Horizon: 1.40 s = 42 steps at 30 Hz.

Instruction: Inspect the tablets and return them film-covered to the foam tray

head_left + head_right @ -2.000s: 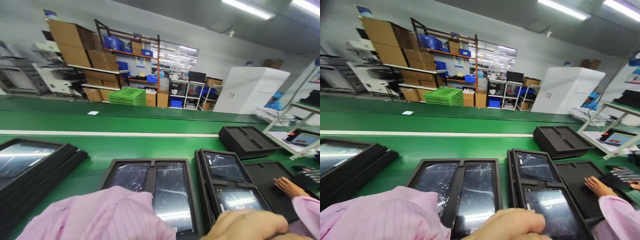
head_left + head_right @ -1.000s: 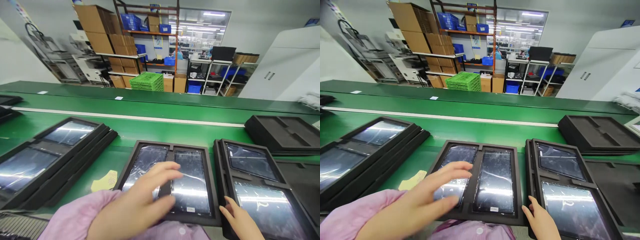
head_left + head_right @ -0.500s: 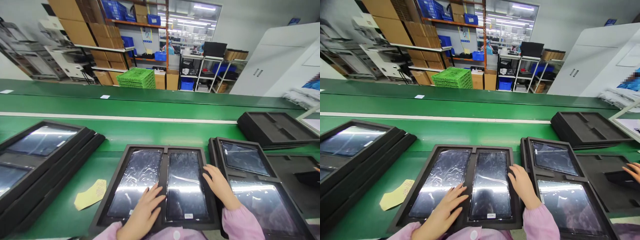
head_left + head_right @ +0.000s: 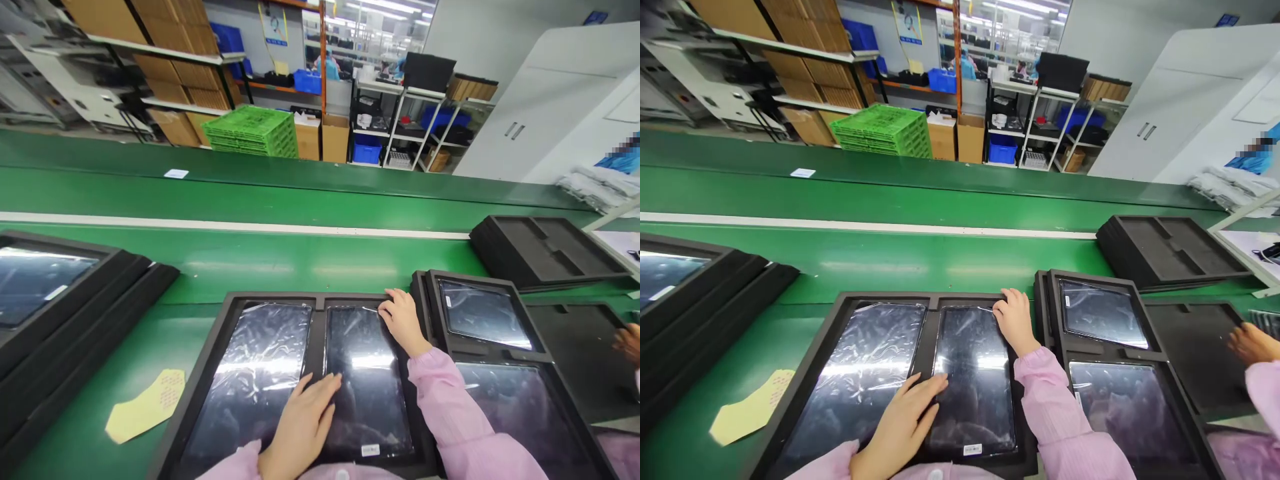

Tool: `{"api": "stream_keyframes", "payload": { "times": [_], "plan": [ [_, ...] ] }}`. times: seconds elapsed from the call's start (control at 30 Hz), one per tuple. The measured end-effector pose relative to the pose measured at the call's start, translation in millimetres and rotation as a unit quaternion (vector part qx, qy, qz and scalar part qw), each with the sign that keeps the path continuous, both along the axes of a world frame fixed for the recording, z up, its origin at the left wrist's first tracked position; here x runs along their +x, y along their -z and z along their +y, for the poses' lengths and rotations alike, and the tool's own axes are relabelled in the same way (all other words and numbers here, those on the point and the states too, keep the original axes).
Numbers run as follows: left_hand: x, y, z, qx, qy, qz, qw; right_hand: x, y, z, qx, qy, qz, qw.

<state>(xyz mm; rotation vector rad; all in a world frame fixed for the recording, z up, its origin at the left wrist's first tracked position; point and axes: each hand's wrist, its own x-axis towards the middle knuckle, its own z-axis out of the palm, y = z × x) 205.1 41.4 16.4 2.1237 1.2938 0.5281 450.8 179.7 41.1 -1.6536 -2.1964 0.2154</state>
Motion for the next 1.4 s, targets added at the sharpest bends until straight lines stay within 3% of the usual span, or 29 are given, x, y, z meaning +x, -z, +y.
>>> {"api": "stream_keyframes", "payload": {
  "times": [0.1,0.13,0.2,0.23,0.27,0.3,0.4,0.47,0.53,0.6,0.77,0.9,1.0,1.07,1.17,1.3,1.4],
  "plan": [
    [3,-5.2,6,-0.109,-0.122,-0.102,0.981,-10,-34.2,-43,-0.06,-0.107,0.042,0.992],
    [2,-7.8,8,-0.147,-0.15,-0.131,0.969,-12,-48.1,-60,-0.119,-0.18,0.101,0.971],
    [-2,-14.4,11,-0.203,-0.146,-0.161,0.955,-9,-73.2,-91,-0.243,-0.33,0.218,0.886],
    [-4,-18.0,13,-0.218,-0.116,-0.159,0.956,-4,-81.8,-103,-0.289,-0.374,0.269,0.839],
    [-7,-21.6,14,-0.227,-0.078,-0.151,0.959,2,-86.3,-111,-0.307,-0.373,0.309,0.819],
    [-10,-25.0,16,-0.235,-0.041,-0.142,0.961,10,-86.2,-117,-0.297,-0.335,0.332,0.83],
    [-15,-31.7,19,-0.279,-0.015,-0.147,0.949,34,-62.4,-124,-0.126,-0.135,0.247,0.951],
    [-16,-32.0,21,-0.31,-0.06,-0.181,0.931,42,-38.4,-129,-0.039,-0.124,0.116,0.985],
    [-13,-28.8,25,-0.305,-0.101,-0.201,0.925,43,-18.9,-136,-0.029,-0.202,0.04,0.978],
    [-9,-23.0,31,-0.259,-0.105,-0.188,0.942,38,-8.1,-144,-0.051,-0.256,0.033,0.965],
    [-2,-9.0,47,-0.081,-0.032,-0.066,0.994,27,-6.7,-140,-0.037,-0.275,-0.009,0.961],
    [-5,-7.2,54,-0.036,0.022,-0.005,0.999,22,-12.5,-114,0.035,-0.232,-0.022,0.972],
    [-10,-10.4,56,-0.048,0.037,0.004,0.998,16,-12.1,-88,0.006,-0.143,0.113,0.983],
    [-11,-14.3,57,-0.061,0.035,0.002,0.998,12,-7.8,-72,-0.018,-0.052,0.206,0.977],
    [-11,-21.0,58,-0.091,0.023,-0.018,0.995,9,0.2,-55,-0.034,0.041,0.267,0.962],
    [-11,-23.4,60,-0.125,0.017,-0.026,0.992,10,0.5,-58,-0.083,0.086,0.327,0.937],
    [-12,-19.4,62,-0.108,0.036,0.008,0.994,13,-6.1,-74,-0.109,0.099,0.354,0.924]
  ]
}}
